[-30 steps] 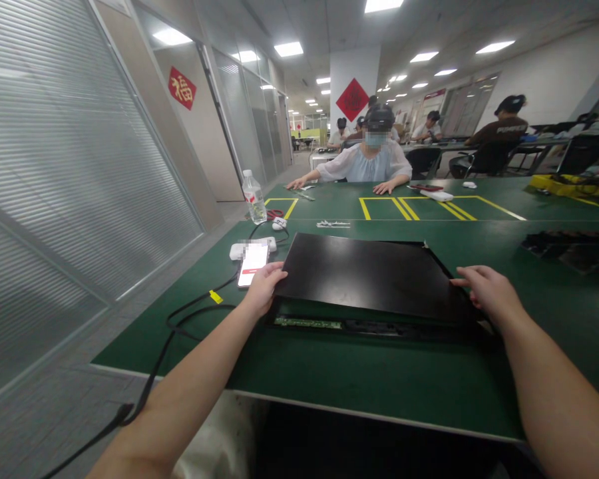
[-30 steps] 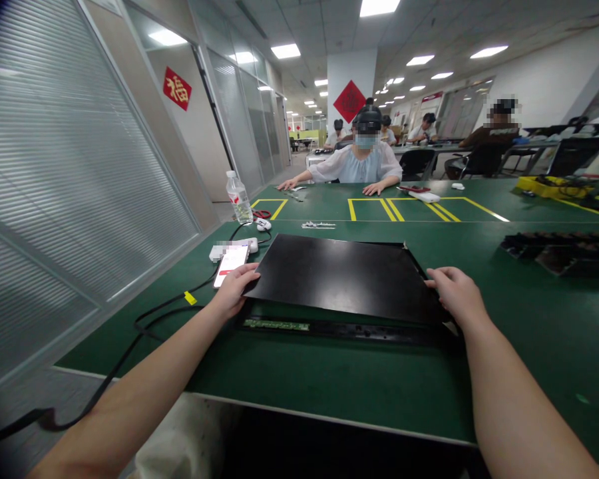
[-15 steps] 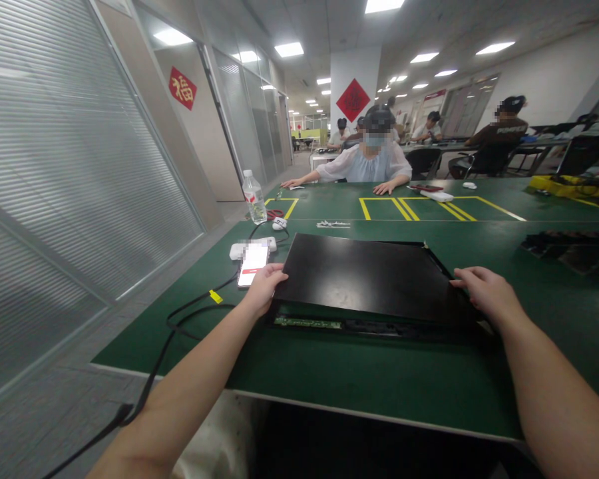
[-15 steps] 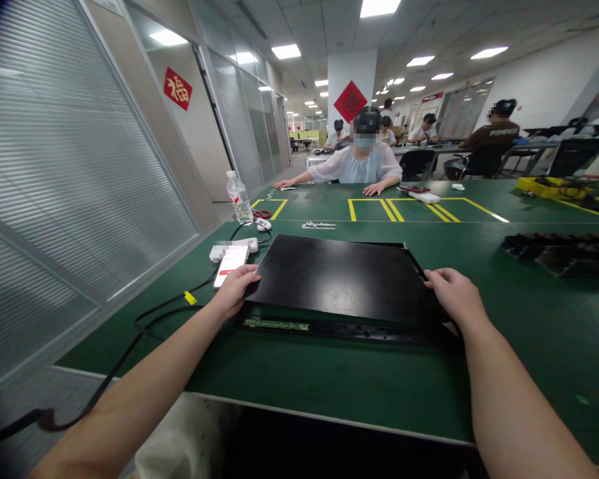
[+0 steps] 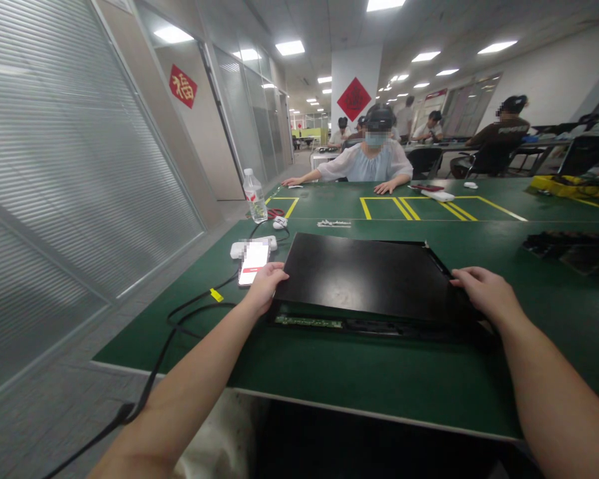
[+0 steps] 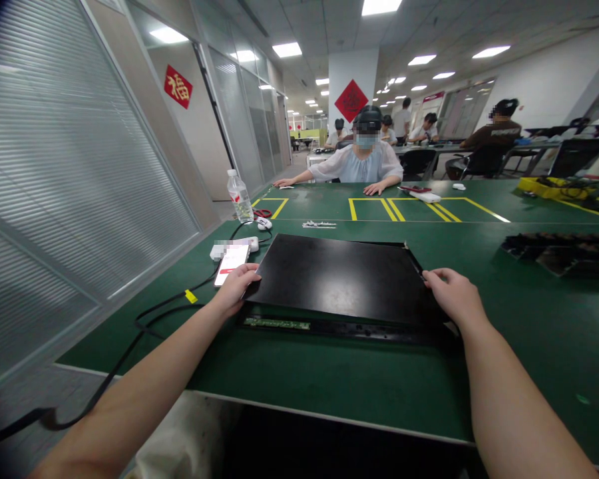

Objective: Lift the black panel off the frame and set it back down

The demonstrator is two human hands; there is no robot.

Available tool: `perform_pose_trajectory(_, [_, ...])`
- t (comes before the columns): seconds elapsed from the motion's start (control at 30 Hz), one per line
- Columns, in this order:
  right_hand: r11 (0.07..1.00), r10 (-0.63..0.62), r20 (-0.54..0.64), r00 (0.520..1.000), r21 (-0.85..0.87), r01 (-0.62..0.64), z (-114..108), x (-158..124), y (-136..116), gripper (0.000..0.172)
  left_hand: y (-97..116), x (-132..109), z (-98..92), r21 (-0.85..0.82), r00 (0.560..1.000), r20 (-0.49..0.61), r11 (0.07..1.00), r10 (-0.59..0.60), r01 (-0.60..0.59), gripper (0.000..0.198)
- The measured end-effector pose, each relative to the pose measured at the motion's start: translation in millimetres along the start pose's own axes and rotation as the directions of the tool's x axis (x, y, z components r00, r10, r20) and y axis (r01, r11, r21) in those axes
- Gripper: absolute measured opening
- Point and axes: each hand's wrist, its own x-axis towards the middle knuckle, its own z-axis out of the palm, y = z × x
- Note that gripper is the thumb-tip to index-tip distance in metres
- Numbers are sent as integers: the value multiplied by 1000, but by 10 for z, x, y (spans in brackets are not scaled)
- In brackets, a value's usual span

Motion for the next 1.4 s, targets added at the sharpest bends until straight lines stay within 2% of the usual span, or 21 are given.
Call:
perform_pose_trajectory(0.2, [998,54,23,998,-29,-53,-34,-36,-73,23,11,-5,3,10,1000,-9,1000,-7,7,34])
perform_pose_trajectory(0.67, [999,15,-1,1000,-43,-15,-9,20,-25,34,68,-54,71,56,999,-40,998,-28,30,38])
perform_pose_trajectory(0.83, [997,39,14,999,-61,-38,-9,16,-34,33,76,-60,70,58,999,-38,998,-29,31,37])
perform_pose_trajectory(1.23, [995,-2,-14,1000,-97,0,-15,12,-37,33,61,-54,56,69,999,-31,998,-12,14,39])
perform_pose_trajectory(1.4, [995,36,0,999,-94,-36,-22,11,-50,31,29,-30,49,78,1000,-19,997,-2,4,40])
